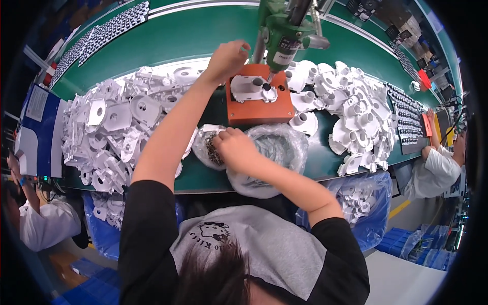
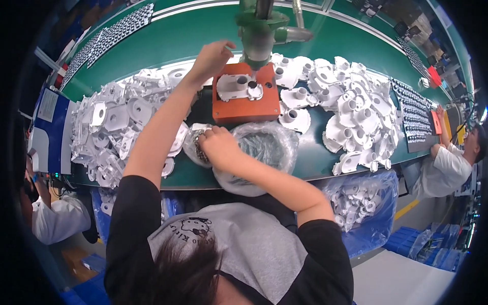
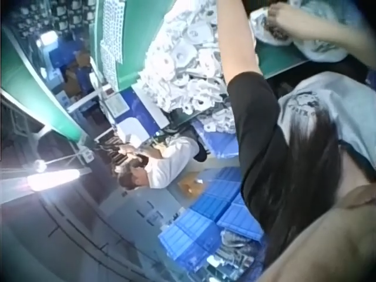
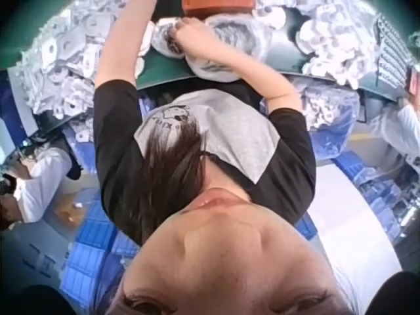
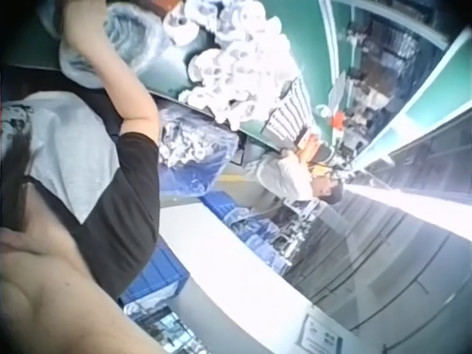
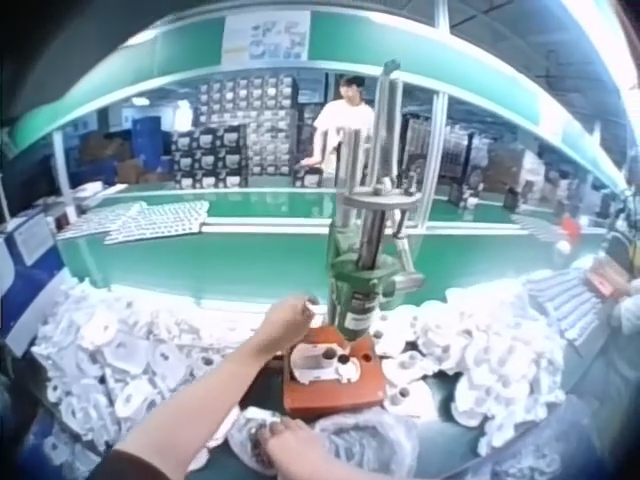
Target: Assemble small metal rings into white plastic components using a manual press.
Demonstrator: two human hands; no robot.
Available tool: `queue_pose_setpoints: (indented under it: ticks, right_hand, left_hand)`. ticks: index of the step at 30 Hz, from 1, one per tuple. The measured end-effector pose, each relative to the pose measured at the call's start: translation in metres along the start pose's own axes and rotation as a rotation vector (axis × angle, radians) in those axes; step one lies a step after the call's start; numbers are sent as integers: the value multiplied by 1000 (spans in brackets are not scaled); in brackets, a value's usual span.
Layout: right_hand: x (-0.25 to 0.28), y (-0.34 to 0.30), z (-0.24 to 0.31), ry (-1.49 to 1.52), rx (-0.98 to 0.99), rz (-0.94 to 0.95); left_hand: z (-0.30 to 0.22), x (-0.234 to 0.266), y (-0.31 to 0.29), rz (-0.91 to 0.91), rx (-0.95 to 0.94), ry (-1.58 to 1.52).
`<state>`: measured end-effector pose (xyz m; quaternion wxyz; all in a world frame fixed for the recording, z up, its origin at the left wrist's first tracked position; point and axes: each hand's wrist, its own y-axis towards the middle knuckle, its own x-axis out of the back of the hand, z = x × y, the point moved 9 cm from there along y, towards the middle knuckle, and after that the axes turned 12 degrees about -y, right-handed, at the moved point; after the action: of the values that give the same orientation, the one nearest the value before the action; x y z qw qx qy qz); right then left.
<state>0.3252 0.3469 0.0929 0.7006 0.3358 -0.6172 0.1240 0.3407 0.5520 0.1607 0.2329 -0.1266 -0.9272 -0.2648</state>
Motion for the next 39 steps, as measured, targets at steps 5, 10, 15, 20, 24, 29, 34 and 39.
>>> queue_pose_setpoints:
  ticks: [5,10,15,20,24,29,34,39]
  right_hand:
    - [7,-6,-13,228,-61,-119]
    - [56,-23,-50,831,-97,-23]
    - [74,-54,-172,845,-418,-64]
    - [56,-31,-229,795,-597,-60]
    - [37,-6,-238,871,-542,-48]
    - [27,8,-236,843,-507,62]
    - [25,6,-235,869,-572,148]
    - [29,42,-191,943,-353,121]
  left_hand:
    - [78,-55,90,105,-226,-101]
    - [141,-107,156,193,-10,-226]
    - [111,-129,144,333,10,35]
    - [80,-155,126,520,1,269]
    - [83,-165,117,584,4,349]
    - [67,-159,109,505,-337,121]
    - [95,-130,107,537,-244,-156]
    - [236,-37,147,171,122,-402]
